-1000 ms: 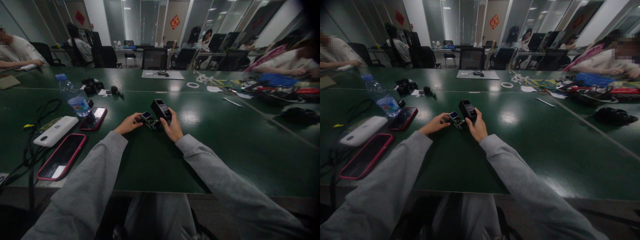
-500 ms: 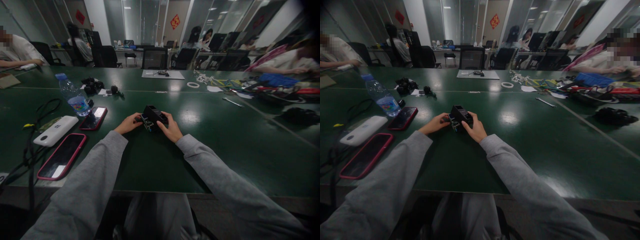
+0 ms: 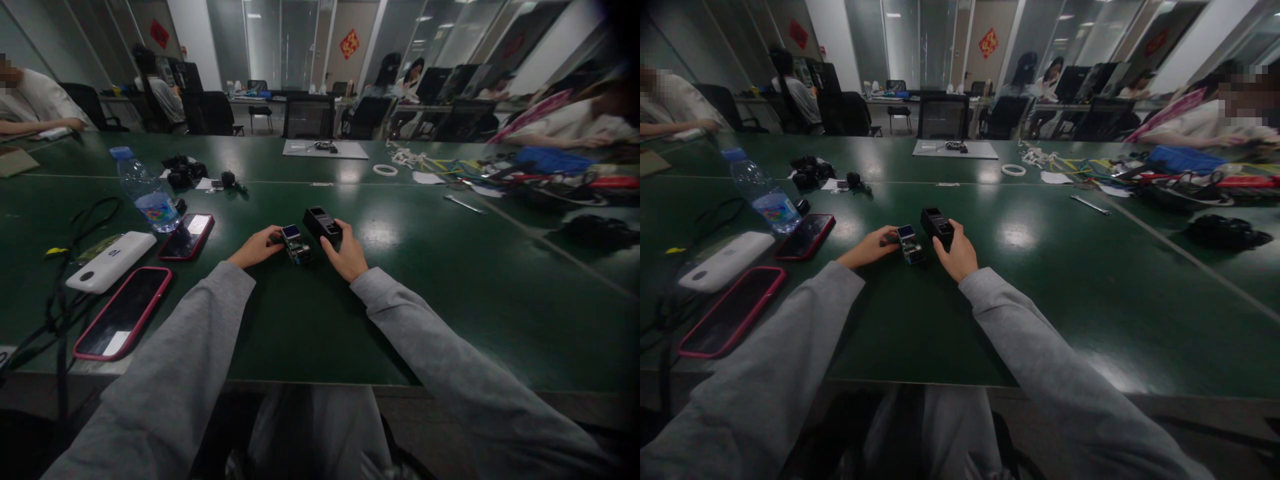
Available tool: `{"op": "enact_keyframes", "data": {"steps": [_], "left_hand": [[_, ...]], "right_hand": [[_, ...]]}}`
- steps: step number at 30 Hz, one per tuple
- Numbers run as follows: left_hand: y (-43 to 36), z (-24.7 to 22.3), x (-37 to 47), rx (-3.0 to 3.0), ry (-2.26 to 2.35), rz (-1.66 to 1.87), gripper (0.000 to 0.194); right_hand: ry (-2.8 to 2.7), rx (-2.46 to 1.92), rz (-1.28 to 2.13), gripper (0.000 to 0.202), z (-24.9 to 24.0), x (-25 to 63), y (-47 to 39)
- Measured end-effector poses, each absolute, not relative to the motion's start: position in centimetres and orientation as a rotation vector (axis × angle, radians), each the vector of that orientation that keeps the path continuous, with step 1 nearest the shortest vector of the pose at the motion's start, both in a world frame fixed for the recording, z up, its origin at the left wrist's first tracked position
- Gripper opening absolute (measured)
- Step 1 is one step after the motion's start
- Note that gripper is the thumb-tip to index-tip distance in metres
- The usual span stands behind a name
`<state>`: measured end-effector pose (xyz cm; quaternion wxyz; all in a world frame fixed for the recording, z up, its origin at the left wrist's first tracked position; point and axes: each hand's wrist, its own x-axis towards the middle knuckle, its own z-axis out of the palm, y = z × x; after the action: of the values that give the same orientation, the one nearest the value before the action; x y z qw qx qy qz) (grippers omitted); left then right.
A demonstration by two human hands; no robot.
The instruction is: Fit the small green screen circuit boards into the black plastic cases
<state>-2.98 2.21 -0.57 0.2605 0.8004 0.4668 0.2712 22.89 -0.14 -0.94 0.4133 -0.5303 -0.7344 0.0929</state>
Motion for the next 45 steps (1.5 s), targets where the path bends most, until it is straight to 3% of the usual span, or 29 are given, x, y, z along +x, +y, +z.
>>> {"op": "enact_keyframes", "data": {"steps": [12,16,26,32,40,45], "left_hand": [[2.0,-0.3,-2.8,2.143,1.268,0.733,0.044],[2.0,-0.2,-2.9,2.15,1.268,0.721,0.044],[2.4,-0.8,-3.0,2.164,1.268,0.73,0.045],[2.2,-0.6,-3.0,2.176,1.263,0.721,0.046],[2.3,-0.7,-3.1,2.173,1.258,0.72,0.046],[2.2,-0.5,-3.0,2.169,1.269,0.716,0.045]], "right_hand": [[-2.024,-1.277,0.018,0.065,-1.8,22.9,0.3],[-2.017,-1.265,-0.009,0.05,-1.4,23.0,0.3],[-1.832,-1.405,0.23,0.042,-2.1,23.6,1.4],[-1.818,-1.467,0.172,0.039,-2.1,23.7,1.4],[-1.877,-1.399,0.058,0.062,-1.6,23.7,1.1],[-1.9,-1.361,0.098,0.052,-1.2,24.0,1.2]]}}
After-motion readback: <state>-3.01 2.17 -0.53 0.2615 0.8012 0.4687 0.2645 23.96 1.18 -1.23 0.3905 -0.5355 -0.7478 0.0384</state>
